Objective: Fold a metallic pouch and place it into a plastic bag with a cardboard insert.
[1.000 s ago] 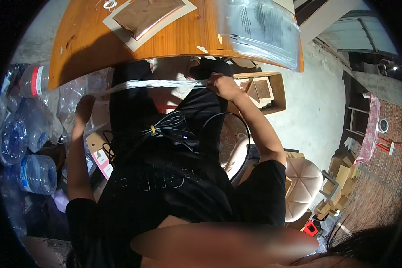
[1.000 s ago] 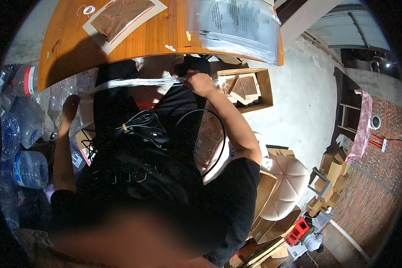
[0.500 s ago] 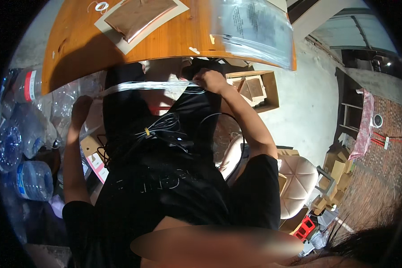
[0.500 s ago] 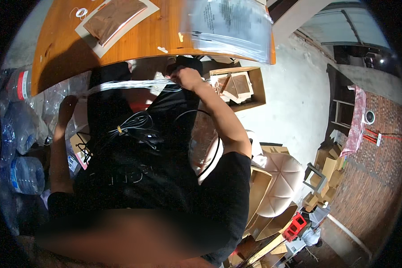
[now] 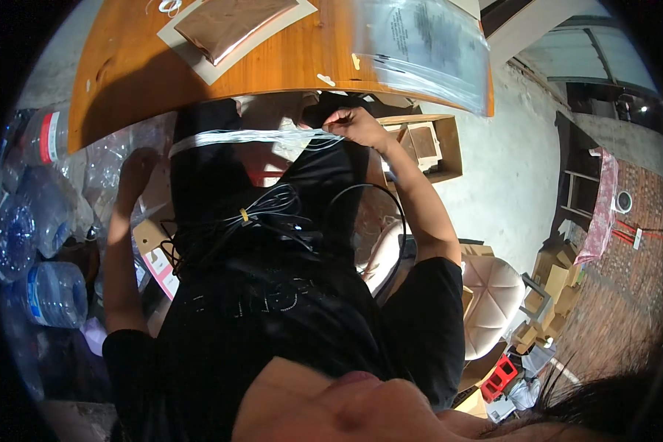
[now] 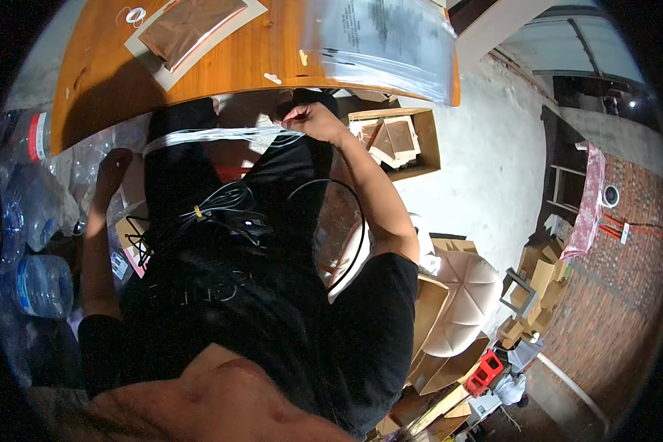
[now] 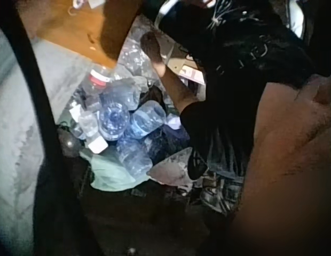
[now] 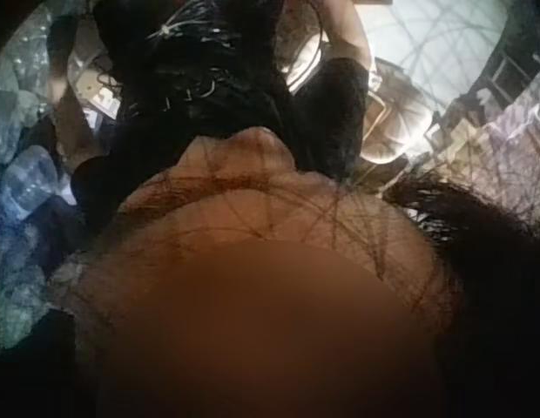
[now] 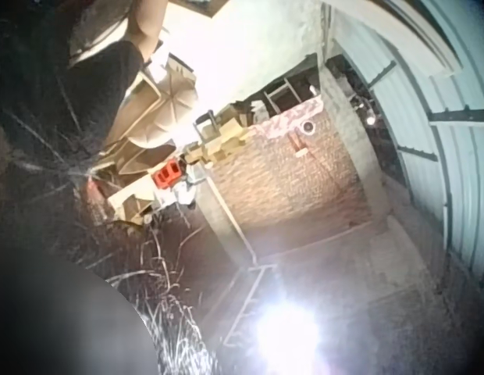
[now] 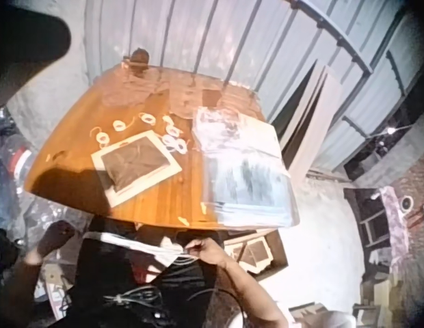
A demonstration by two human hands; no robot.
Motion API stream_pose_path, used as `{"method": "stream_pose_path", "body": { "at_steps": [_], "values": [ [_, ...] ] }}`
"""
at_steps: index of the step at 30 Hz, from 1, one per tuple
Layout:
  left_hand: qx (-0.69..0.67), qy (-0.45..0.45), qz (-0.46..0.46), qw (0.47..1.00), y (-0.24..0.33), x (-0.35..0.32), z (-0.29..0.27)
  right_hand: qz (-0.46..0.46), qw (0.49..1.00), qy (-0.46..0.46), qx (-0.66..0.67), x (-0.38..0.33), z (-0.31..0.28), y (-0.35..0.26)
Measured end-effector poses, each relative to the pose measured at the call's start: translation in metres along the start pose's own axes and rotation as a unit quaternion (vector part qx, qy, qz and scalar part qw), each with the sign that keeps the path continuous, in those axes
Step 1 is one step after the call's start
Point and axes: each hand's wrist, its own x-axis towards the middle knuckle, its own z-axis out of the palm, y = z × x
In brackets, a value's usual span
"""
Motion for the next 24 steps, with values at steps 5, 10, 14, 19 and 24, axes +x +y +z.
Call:
{"method": "stream_pose_path", "body": {
  "at_steps": [5,10,14,19,24],
  "values": [
    [-0.056,-0.142,-0.096,0.983,0.08,0.034,-0.021,0.041,0.999,-0.007,0.032,-0.018,-0.006,-0.033],
    [-0.117,-0.194,0.002,0.974,0.138,0.052,-0.019,0.0,0.997,-0.006,-0.08,-0.015,-0.012,-0.023],
    [-0.117,-0.261,0.063,0.956,0.164,0.06,-0.008,-0.008,0.996,0.021,-0.081,-0.016,-0.019,-0.009],
    [-0.129,-0.299,0.111,0.939,0.198,0.072,0.0,-0.005,0.999,-0.006,0.04,-0.024,-0.028,-0.024],
    [-0.173,-0.35,0.259,0.883,0.228,0.093,0.024,0.029,0.997,-0.044,0.058,-0.034,-0.037,-0.033]
  ]
}}
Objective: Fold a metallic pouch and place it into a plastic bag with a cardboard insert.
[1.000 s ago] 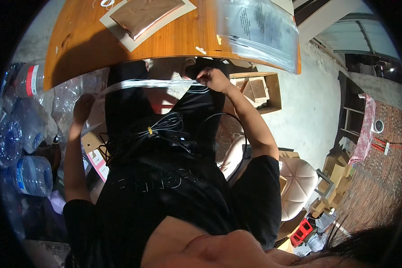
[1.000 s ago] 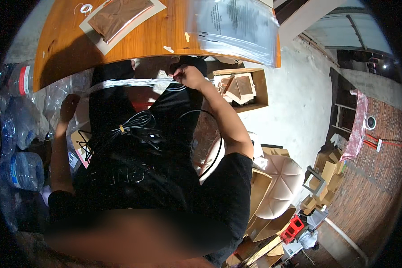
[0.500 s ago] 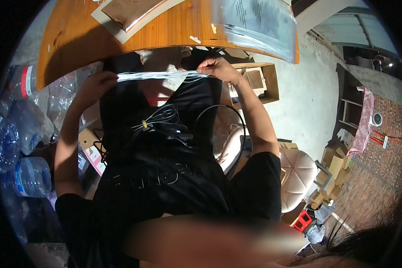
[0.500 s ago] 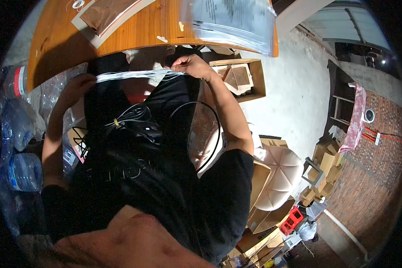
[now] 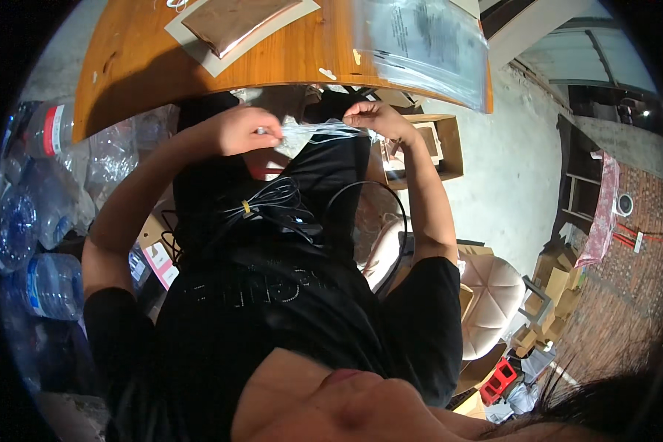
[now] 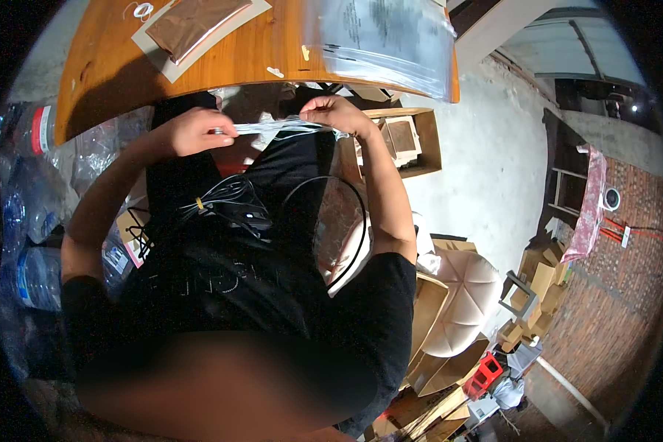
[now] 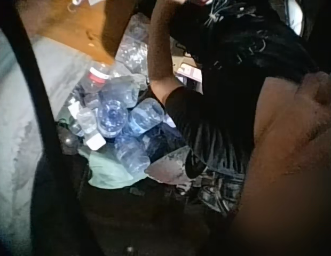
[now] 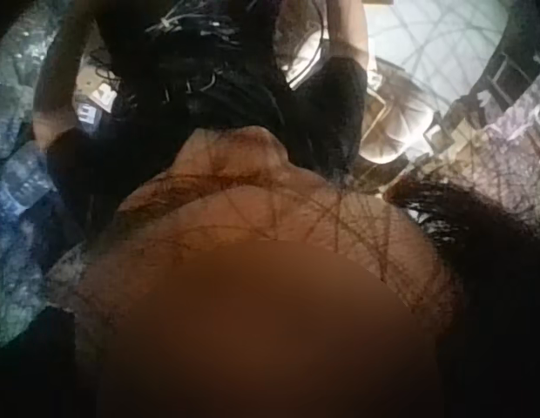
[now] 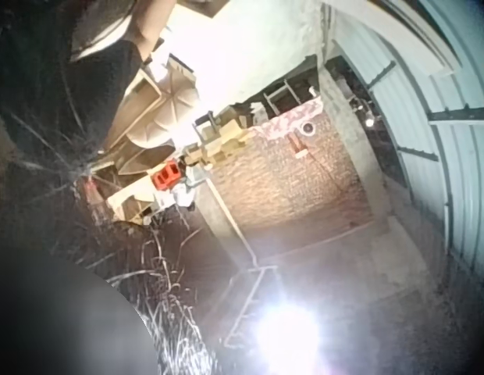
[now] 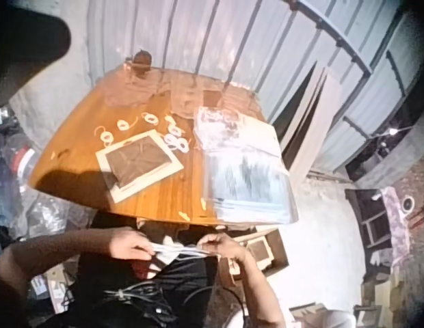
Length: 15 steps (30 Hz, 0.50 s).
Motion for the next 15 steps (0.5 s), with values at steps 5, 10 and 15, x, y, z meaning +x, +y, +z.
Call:
{"method": "stream_pose_path", "body": {
  "at_steps": [5,10,15],
  "values": [
    [0.089,0.069,0.012,0.994,-0.008,0.056,0.029,-0.016,1.0,-0.016,-0.018,0.003,0.005,0.003],
    [0.045,0.076,-0.041,0.995,-0.01,0.103,0.041,-0.044,0.998,-0.032,0.039,-0.001,0.005,0.007],
    [0.023,0.054,-0.073,0.996,-0.021,0.109,0.044,-0.053,0.996,-0.044,0.053,-0.002,0.005,0.007]
  ]
}}
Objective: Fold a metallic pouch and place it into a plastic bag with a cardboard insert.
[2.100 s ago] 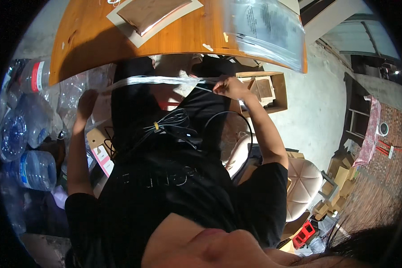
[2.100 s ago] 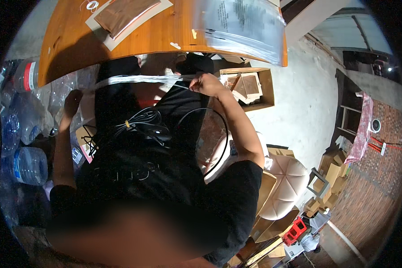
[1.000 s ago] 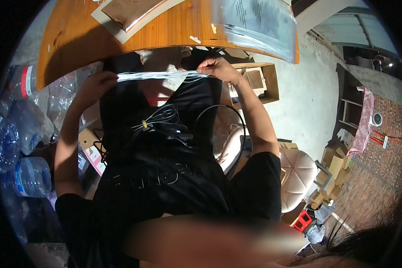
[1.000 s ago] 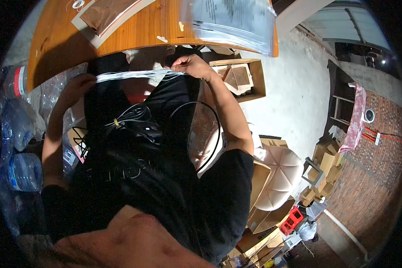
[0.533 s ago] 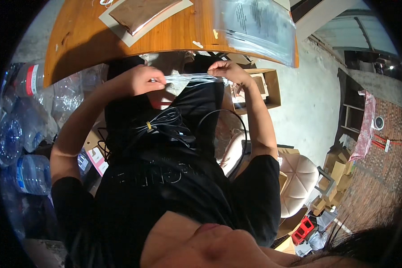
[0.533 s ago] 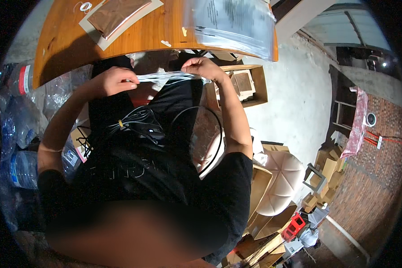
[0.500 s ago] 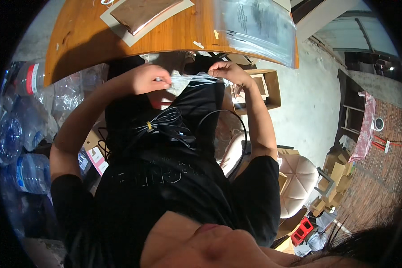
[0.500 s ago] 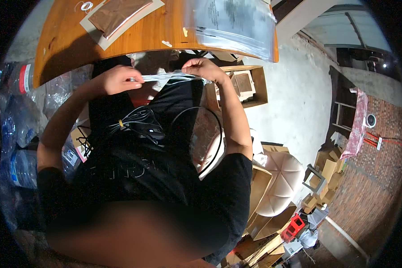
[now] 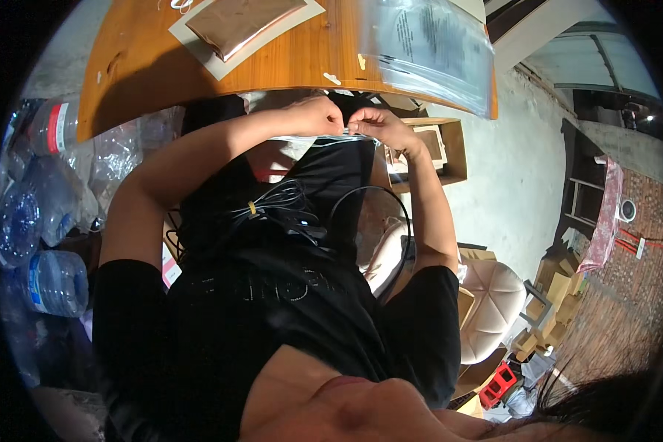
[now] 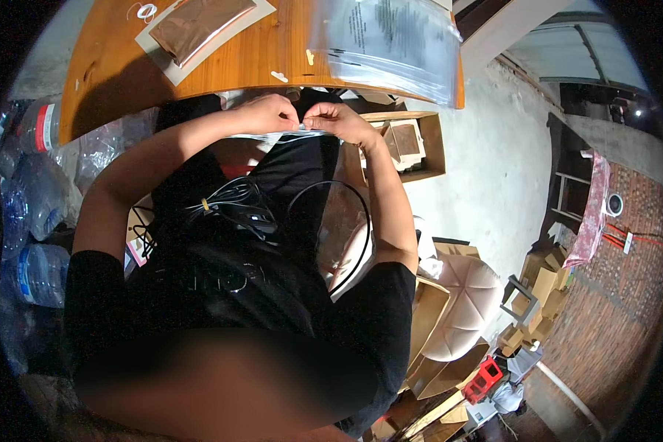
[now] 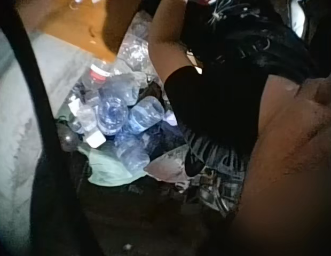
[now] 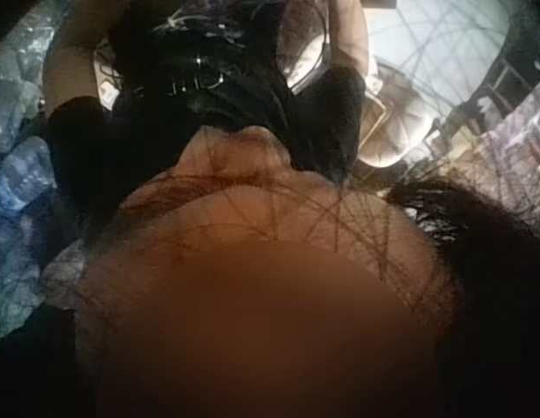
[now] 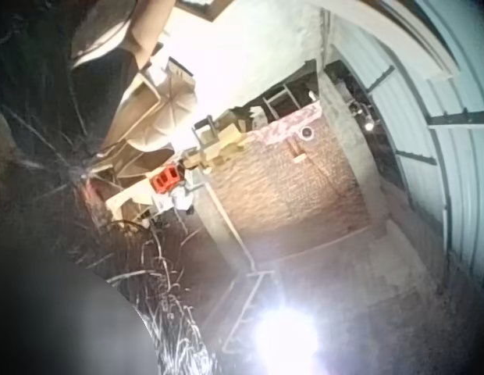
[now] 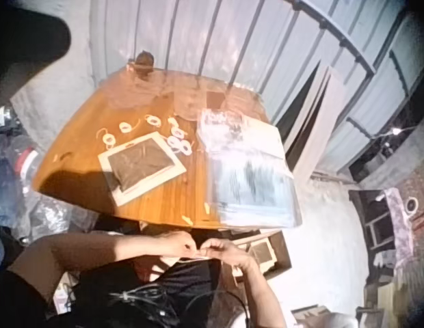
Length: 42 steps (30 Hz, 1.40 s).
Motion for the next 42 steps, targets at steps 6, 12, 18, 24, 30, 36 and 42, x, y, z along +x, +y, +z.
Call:
{"method": "stream_pose_path", "body": {
  "at_steps": [6,12,18,24,30,36,42],
  "values": [
    [-0.058,0.025,-0.076,0.995,-0.004,-0.002,0.001,0.022,0.999,0.016,0.039,-0.003,0.004,-0.004],
    [-0.069,-0.048,-0.056,0.995,0.006,-0.016,-0.014,0.114,0.986,0.064,-0.1,-0.036,-0.005,-0.023],
    [-0.084,-0.147,-0.002,0.985,0.065,-0.018,-0.029,-0.032,0.994,0.099,-0.041,-0.064,-0.004,-0.042],
    [-0.245,-0.195,0.086,0.946,0.123,-0.01,-0.062,-0.198,0.965,0.174,-0.014,-0.082,0.004,-0.078],
    [-0.175,0.042,0.116,0.977,0.171,-0.016,-0.114,-0.393,0.832,-0.034,0.389,-0.004,0.055,-0.12],
    [0.227,0.266,0.179,0.92,0.166,-0.047,-0.171,-0.212,0.96,0.157,0.095,-0.039,0.083,-0.183],
    [0.13,-0.171,0.102,0.971,0.196,-0.083,-0.173,-0.326,0.902,0.259,-0.113,-0.062,0.059,-0.216]
  ]
}}
